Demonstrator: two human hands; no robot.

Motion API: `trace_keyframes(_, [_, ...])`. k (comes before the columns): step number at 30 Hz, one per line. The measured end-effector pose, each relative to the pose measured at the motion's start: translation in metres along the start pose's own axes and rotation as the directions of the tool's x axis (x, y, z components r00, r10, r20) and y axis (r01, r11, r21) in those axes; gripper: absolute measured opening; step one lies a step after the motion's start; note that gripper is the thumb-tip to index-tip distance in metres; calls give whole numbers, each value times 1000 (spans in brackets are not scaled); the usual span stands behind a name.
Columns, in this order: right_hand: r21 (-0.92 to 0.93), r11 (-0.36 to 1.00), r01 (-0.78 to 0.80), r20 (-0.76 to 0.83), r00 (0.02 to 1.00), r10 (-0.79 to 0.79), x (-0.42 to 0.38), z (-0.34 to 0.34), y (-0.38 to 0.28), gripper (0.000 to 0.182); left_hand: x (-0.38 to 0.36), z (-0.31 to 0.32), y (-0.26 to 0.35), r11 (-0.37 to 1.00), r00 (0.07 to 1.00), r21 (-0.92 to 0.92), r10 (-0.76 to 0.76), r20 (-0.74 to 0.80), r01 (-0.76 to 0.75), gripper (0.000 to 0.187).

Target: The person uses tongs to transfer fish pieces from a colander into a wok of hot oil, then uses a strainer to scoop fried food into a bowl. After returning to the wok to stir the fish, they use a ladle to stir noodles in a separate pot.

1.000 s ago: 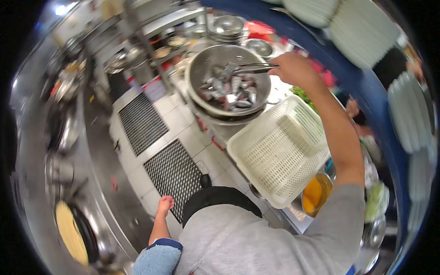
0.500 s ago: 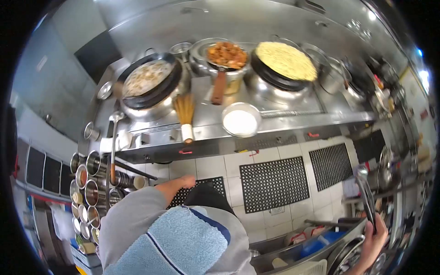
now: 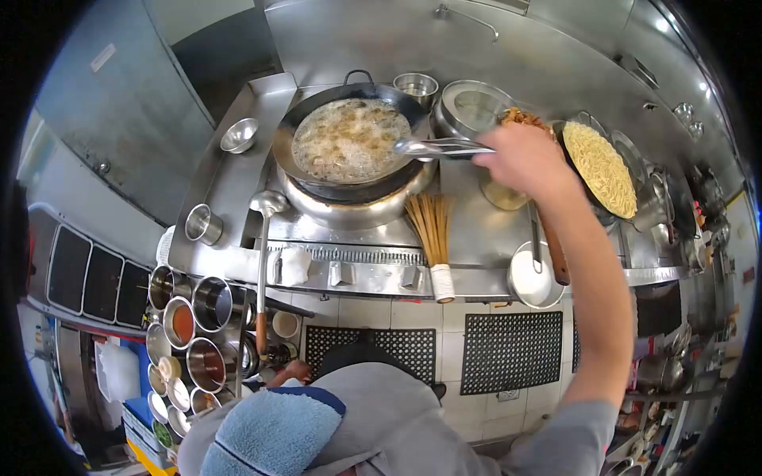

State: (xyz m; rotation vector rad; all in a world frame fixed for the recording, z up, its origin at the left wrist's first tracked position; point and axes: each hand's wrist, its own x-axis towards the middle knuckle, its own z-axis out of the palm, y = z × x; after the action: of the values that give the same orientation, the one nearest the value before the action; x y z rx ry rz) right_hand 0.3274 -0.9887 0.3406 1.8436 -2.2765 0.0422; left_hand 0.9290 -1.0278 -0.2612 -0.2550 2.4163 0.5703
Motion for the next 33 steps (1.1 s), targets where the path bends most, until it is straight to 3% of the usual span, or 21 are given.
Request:
trace_keyframes(1, [-51, 996, 67, 46, 997, -65, 31, 16, -18, 24, -10, 14, -4, 1000, 999, -1, 24, -28, -24, 7])
trace_keyframes(2, [-104, 985, 139, 91, 987, -130, 61, 30, -35, 25, -20, 29, -6, 984, 997, -179, -22, -79, 7, 7])
trace_keyframes(3, [-127, 978, 165, 195, 971, -139, 88, 45, -51, 26, -25, 39, -3, 995, 992, 15, 95, -78, -94, 9])
trace_keyframes(4, [-140, 965, 223, 187, 963, -195, 109, 67, -60, 25, -28, 43, 0, 959, 977, 209, 207, -60, -190, 12])
trace_keyframes(6, [-239, 917, 319, 282, 926, -249, 137, 88, -86, 25, -27, 43, -1, 963, 972, 182, 217, -89, -198, 19])
trace_keyframes(8, [-248, 897, 365, 336, 901, -273, 151, 105, -102, 27, -26, 44, 7, 989, 997, -132, 59, -40, -63, 19])
trace_keyframes(10, [-255, 887, 386, 354, 891, -286, 159, 114, -105, 29, -25, 36, 17, 858, 984, -483, -169, 55, 174, 19])
trace_keyframes(13, [-225, 931, 286, 305, 929, -212, 149, 79, -95, 27, -25, 25, 26, 708, 949, -638, -287, 131, 302, 19])
trace_keyframes(15, [-163, 968, 193, 168, 972, -165, 127, 53, -67, 30, -22, 17, 26, 688, 944, -653, -290, 155, 318, 19])
trace_keyframes(16, [-150, 971, 187, 35, 982, -184, 107, 38, -50, 32, -20, 12, 24, 697, 946, -643, -282, 160, 317, 18])
trace_keyframes(19, [-57, 993, -99, 90, 991, 104, 32, -25, -13, 38, -2, -11, 6, 766, 959, -577, -228, 170, 284, 18])
trace_keyframes(21, [41, 987, -157, -143, 976, 162, -44, -40, 31, 39, 24, -43, -7, 825, 969, -510, -183, 166, 243, 18])
trace_keyframes(22, [84, 962, -258, -127, 955, 267, -87, -52, 47, 41, 40, -62, -11, 859, 974, -463, -158, 163, 217, 18])
trace_keyframes(25, [132, 775, -618, -94, 771, 630, -237, -91, 79, 45, 105, -130, 2, 947, 985, -305, -56, 160, 103, 18])
trace_keyframes(27, [189, 677, -712, -273, 624, 732, -360, -91, 98, 45, 140, -156, 38, 975, 988, -218, 1, 153, 33, 18])
trace_keyframes(28, [181, 562, -807, -195, 530, 825, -419, -103, 101, 47, 157, -167, 60, 984, 988, -179, 28, 154, 0, 18])
trace_keyframes(31, [154, 370, -916, -255, 325, 911, -593, -101, 133, 47, 202, -193, 134, 993, 979, -85, 97, 179, -82, 18])
trace_keyframes(33, [96, 114, -989, -138, 100, 985, -702, -119, 118, 50, 227, -210, 183, 990, 971, -29, 142, 191, -139, 18])
